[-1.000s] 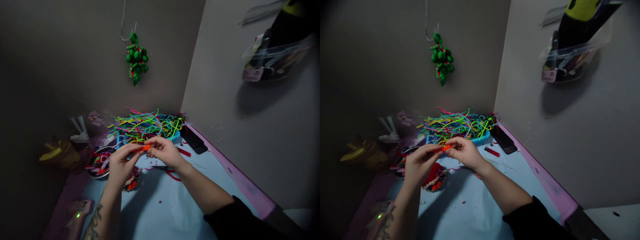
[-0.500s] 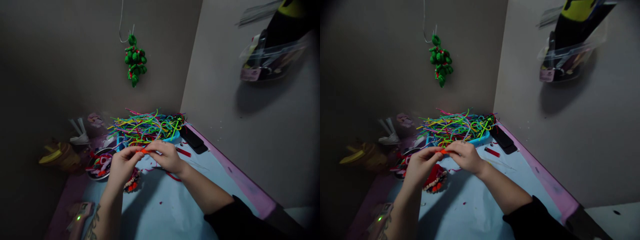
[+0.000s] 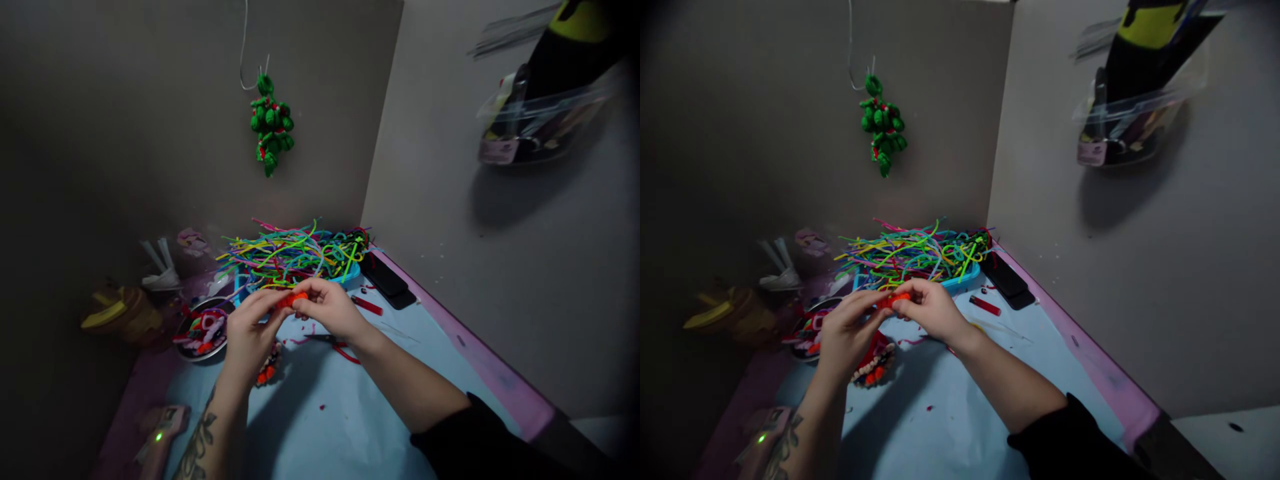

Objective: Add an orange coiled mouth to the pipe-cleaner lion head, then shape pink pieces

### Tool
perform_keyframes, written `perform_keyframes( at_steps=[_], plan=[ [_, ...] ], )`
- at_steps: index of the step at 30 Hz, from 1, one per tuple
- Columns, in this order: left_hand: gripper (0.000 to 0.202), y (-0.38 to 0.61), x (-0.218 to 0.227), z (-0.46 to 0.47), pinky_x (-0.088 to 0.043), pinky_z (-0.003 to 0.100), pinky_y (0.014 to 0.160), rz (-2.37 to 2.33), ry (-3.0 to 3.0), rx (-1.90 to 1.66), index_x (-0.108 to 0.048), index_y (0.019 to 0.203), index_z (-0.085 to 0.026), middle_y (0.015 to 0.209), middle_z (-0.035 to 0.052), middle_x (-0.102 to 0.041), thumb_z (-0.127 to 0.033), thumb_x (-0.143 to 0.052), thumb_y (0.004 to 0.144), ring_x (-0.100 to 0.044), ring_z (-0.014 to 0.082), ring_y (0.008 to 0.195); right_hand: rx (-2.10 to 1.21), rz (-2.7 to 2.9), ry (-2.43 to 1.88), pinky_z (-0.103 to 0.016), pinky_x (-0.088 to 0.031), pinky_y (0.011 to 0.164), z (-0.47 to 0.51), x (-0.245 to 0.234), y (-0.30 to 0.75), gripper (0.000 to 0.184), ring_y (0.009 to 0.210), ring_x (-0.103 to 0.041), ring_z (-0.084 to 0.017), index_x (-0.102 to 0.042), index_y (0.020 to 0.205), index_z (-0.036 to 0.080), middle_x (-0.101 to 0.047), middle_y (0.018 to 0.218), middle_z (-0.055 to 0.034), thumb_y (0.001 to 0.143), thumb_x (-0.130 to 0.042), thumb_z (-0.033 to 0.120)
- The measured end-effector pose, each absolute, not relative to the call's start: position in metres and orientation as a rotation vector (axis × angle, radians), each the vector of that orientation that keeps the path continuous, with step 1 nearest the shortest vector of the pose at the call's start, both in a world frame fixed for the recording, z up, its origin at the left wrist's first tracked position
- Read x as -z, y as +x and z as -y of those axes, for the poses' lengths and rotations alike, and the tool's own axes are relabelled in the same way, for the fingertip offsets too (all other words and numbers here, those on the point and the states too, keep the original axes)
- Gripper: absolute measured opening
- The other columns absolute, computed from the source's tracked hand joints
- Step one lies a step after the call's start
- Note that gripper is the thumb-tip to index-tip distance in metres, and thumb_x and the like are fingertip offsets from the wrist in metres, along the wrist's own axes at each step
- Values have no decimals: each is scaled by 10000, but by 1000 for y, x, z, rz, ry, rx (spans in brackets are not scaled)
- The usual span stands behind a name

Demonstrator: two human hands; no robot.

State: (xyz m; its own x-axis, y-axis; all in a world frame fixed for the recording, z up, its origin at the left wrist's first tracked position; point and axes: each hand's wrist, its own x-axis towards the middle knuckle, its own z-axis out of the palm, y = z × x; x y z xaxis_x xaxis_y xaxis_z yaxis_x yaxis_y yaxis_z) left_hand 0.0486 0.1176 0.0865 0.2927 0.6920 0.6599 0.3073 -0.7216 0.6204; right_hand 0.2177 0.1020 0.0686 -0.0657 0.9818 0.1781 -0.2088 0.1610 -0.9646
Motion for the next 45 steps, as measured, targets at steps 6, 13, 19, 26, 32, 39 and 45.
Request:
perform_keyframes(
  at_steps=[6,13,19,26,32,39,45],
  plan=[
    [114,47,-87,-120,-572,293,748,-935,2210,-1408,-763,892,-233,862,42,-778,-217,-698,799,-715,184,781,-1281,1125,-909,-216,-488,516,-102,-75,219,348,523,-599,-95,-644,797,181,-633,598,45,647,-816,443],
    [84,50,-87,-118,-569,277,667,-1044,2083,-1394,-761,789,-224,772,35,-769,-267,-689,784,-702,174,681,-1176,1173,-865,-247,-513,581,-100,-71,216,299,605,-624,-120,-669,793,192,-665,670,22,671,-807,427],
    [110,51,-84,-116,-569,267,625,-1101,1894,-1303,-777,788,-218,739,28,-769,-295,-701,767,-704,175,655,-693,1400,-884,-286,-525,674,-97,-65,217,44,735,-656,-154,-718,811,214,-721,799,-24,799,-702,254],
    [152,50,-84,-117,-579,269,624,-1072,1750,-1235,-780,804,-198,748,44,-774,-322,-751,720,-713,188,661,-404,1552,-822,-306,-542,748,-96,-69,220,104,779,-682,-163,-721,843,230,-739,824,-32,837,-646,158],
    [173,50,-88,-117,-582,284,657,-1054,1742,-1252,-774,825,-188,788,53,-777,-308,-759,700,-713,196,696,-538,1453,-919,-268,-517,676,-98,-68,219,51,750,-661,-150,-728,847,215,-734,831,-27,825,-683,219],
    [203,51,-90,-117,-527,236,592,-1065,1642,-1161,-767,809,-166,734,48,-759,-344,-740,714,-663,160,637,-497,1457,-853,-238,-498,644,-99,-68,221,53,729,-651,-136,-722,825,195,-722,798,-23,809,-682,165],
    [218,52,-85,-119,-514,214,565,-989,1458,-1117,-762,800,-171,686,29,-734,-369,-775,711,-641,137,606,-461,1471,-817,-265,-529,711,-99,-68,220,88,755,-665,-144,-716,814,206,-725,805,-24,811,-671,131]
  ],
)
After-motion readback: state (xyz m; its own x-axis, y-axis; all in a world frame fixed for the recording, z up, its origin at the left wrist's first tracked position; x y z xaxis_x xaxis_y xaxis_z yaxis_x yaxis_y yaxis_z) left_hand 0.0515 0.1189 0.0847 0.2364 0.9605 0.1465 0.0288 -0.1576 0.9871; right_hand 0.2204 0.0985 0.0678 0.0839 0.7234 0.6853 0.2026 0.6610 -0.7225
